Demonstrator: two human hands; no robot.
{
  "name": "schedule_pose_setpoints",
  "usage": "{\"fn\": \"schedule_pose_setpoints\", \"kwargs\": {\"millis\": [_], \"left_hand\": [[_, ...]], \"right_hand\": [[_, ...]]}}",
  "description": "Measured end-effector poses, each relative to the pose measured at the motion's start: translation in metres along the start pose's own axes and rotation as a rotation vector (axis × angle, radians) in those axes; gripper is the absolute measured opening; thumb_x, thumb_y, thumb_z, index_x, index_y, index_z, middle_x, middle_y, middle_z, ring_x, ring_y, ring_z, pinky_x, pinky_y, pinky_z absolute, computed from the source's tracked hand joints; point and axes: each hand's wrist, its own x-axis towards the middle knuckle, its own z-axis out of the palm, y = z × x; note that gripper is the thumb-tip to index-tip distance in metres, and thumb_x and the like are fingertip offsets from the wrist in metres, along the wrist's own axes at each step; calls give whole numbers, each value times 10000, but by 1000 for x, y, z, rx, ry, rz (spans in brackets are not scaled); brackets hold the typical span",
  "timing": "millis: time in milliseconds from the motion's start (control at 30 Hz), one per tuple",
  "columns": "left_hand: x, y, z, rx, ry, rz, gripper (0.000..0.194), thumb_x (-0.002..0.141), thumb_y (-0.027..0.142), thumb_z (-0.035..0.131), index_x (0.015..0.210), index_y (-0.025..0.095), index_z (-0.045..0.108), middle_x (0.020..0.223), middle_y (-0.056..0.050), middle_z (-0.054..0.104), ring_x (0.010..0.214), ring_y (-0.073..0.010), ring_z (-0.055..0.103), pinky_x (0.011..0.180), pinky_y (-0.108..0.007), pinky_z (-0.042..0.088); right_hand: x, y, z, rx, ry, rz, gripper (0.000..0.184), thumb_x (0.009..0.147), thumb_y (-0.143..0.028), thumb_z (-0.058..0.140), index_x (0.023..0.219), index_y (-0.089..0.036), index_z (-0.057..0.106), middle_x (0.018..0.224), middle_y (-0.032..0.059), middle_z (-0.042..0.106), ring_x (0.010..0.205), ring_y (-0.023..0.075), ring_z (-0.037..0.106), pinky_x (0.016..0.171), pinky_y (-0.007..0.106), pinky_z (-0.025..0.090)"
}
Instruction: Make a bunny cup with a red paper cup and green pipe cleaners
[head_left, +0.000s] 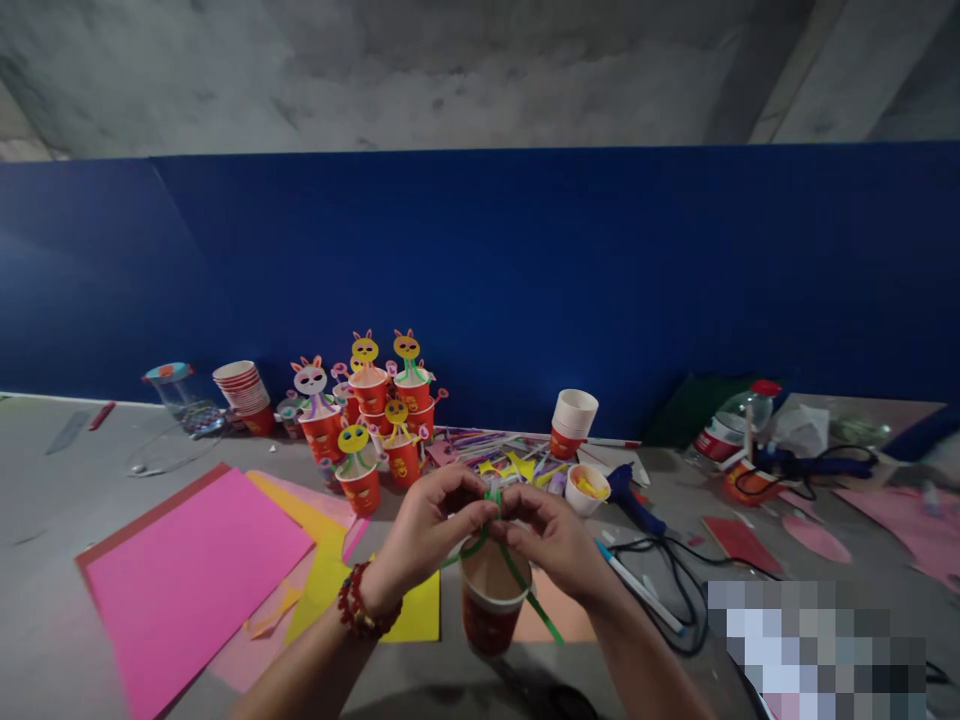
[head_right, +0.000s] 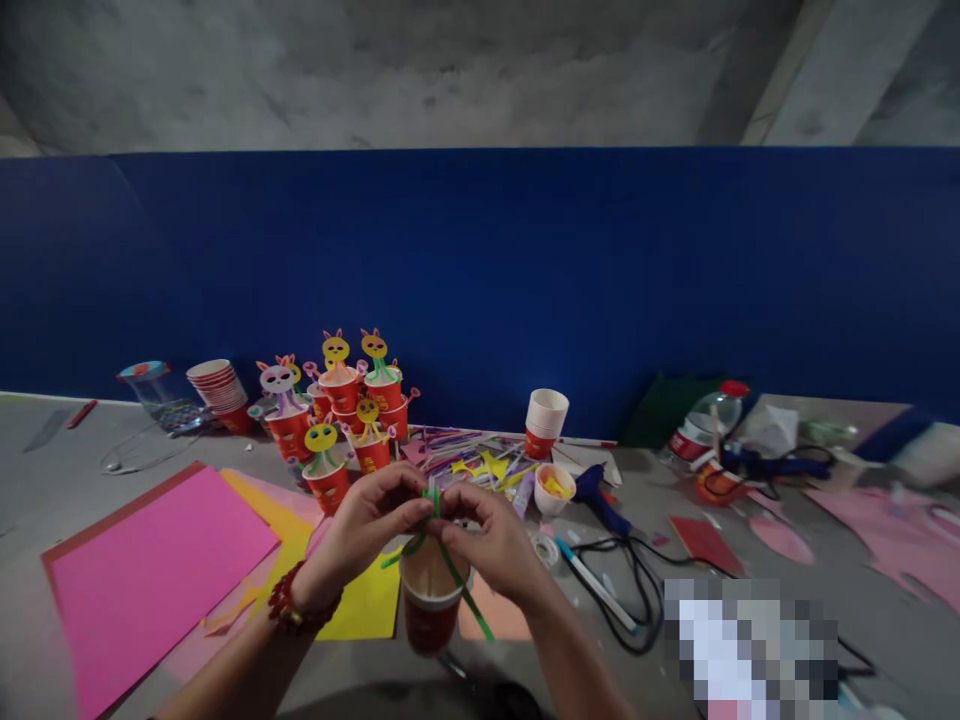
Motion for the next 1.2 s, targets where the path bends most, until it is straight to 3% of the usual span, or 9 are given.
{"fn": "schedule_pose_setpoints", "kwargs": {"millis": [167, 367, 633, 900, 1067, 1200], "left_hand": [[1, -3, 2, -180, -18, -92, 275, 801, 397, 736, 808, 146, 623, 682, 12, 582, 591, -99, 549, 558, -202, 454], [10, -14, -3, -303, -80, -168, 272, 795, 392, 738, 813, 151, 614, 642, 24, 578, 545, -87, 526, 539, -201, 430], [11, -18, 1, -63, 57, -40, 214, 879, 350, 639, 799, 156, 600, 689, 25, 533, 581, -85, 518, 534, -190, 415], [16, -26, -4, -421, -49, -264, 290, 770, 390, 760, 776, 164, 579, 611, 42, 558, 443, -63, 486, 423, -173, 383], [17, -21, -3, -426, -35, -250, 299, 741, 388, 793, 755, 152, 610, 610, 37, 562, 491, -63, 494, 483, -177, 405], [16, -17, -8, -371, -99, -214, 291, 689, 326, 842, 826, 147, 659, 763, -4, 623, 667, -104, 571, 630, -213, 465]], "right_hand": [[2, 2, 0, 66, -28, 11, 226, 819, -406, 725, 800, -191, 660, 783, 21, 683, 769, 184, 627, 721, 290, 497], [6, 6, 1, 193, -82, 122, 337, 793, -485, 741, 740, -194, 578, 759, 26, 672, 734, 185, 619, 675, 295, 489], [11, 17, 4, -24, 74, -11, 273, 845, -422, 695, 717, -207, 587, 720, -4, 584, 724, 173, 553, 678, 277, 455], [9, 26, 2, 49, -2, -2, 285, 846, -401, 718, 720, -211, 546, 729, 4, 613, 725, 180, 575, 711, 306, 457], [8, 20, 1, 146, -25, 73, 285, 834, -414, 728, 751, -216, 540, 760, 7, 619, 752, 187, 592, 705, 306, 457], [9, 19, -1, 202, 0, 123, 323, 793, -444, 760, 753, -207, 544, 745, -4, 573, 723, 170, 558, 670, 289, 435]]}}
